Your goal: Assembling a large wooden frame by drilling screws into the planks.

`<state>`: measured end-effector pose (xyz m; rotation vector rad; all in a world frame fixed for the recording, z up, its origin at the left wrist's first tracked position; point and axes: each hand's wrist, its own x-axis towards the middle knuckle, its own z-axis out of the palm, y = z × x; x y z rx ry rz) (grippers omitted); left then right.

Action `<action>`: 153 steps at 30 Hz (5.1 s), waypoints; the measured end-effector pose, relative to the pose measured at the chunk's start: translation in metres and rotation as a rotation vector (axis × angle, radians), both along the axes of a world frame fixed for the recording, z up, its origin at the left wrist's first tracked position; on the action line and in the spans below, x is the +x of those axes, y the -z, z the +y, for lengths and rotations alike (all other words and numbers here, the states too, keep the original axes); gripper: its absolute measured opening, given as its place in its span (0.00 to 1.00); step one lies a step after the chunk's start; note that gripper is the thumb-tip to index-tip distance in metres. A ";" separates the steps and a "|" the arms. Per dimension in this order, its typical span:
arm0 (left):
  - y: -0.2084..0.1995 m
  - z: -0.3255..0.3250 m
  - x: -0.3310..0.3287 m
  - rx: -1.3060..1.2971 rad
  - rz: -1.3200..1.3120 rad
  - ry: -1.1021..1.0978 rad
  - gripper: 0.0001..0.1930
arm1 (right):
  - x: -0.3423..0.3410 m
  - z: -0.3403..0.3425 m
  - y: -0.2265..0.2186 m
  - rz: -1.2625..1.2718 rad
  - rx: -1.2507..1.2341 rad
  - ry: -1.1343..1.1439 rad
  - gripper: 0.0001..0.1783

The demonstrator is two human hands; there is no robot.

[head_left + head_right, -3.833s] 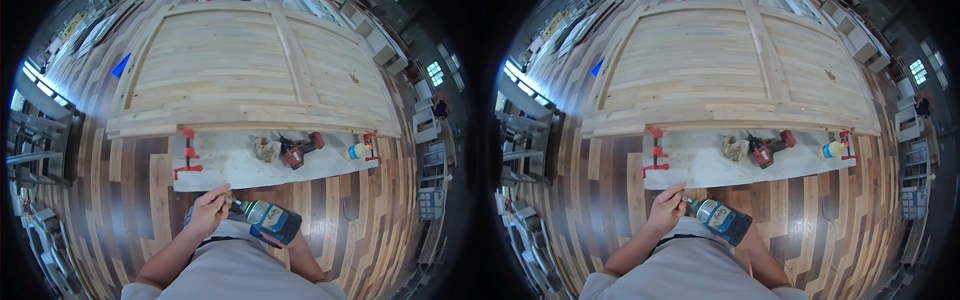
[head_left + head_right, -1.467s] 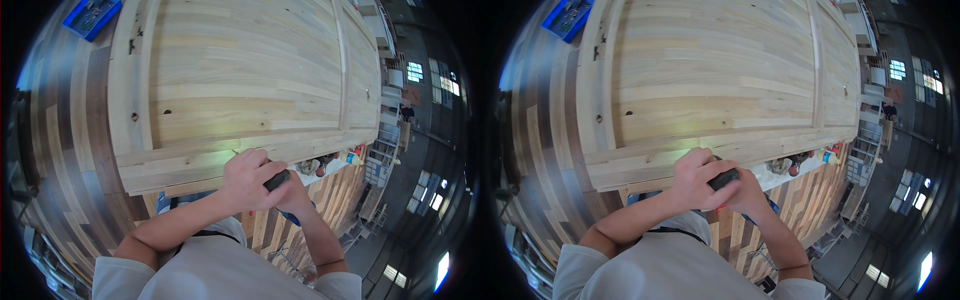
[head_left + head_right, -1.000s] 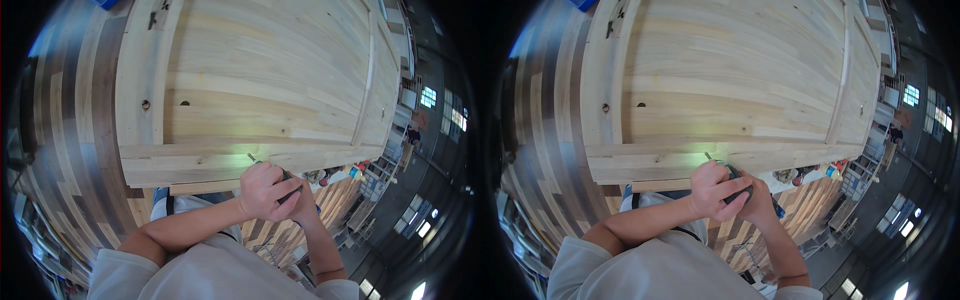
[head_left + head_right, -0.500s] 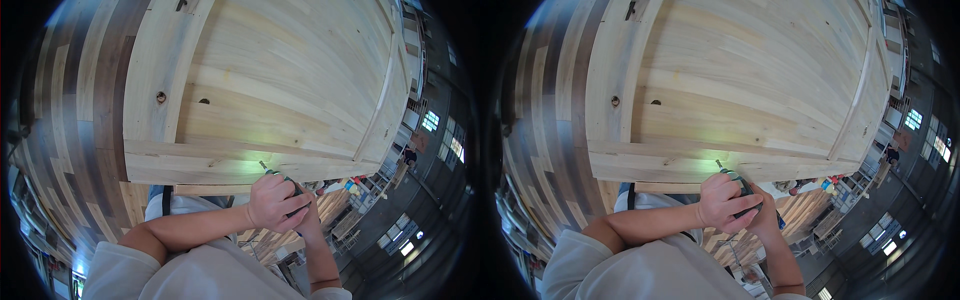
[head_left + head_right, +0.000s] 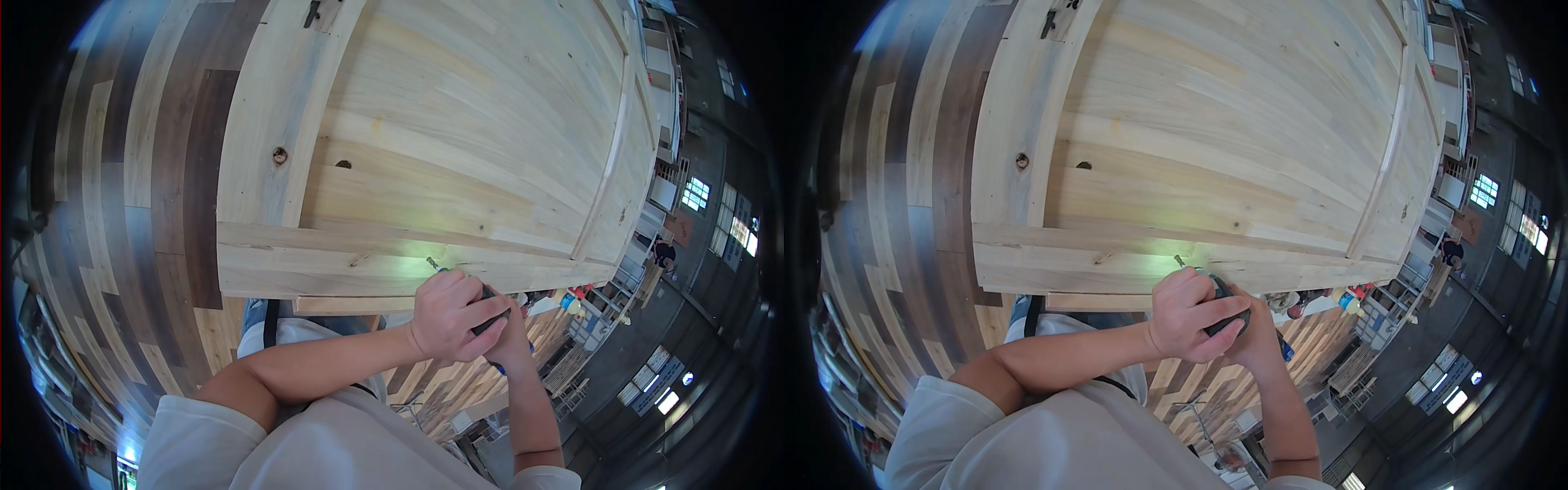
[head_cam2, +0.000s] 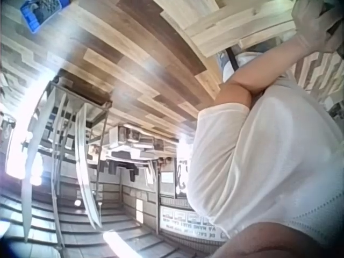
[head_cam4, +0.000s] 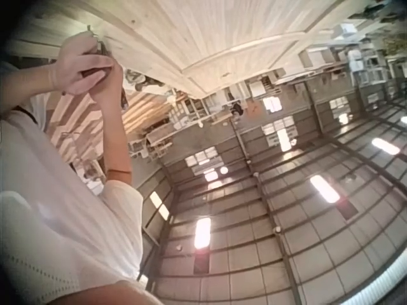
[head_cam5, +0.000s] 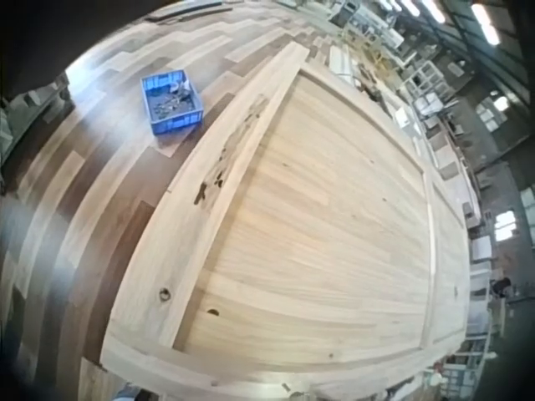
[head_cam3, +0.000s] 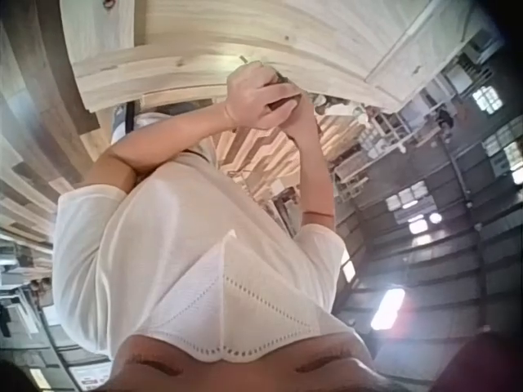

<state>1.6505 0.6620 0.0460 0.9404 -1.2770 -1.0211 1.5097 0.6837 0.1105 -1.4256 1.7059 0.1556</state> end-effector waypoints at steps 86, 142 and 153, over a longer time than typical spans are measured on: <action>-0.001 0.024 0.318 1.224 0.537 0.806 0.02 | 0.243 0.104 -0.044 -0.587 -0.120 0.591 0.30; -0.010 0.008 0.275 0.044 -0.137 0.133 0.15 | 0.278 0.015 -0.014 -0.184 -0.071 0.276 0.23; 0.000 0.005 0.280 0.043 -0.130 0.197 0.15 | 0.278 0.025 -0.003 -0.255 0.075 0.431 0.31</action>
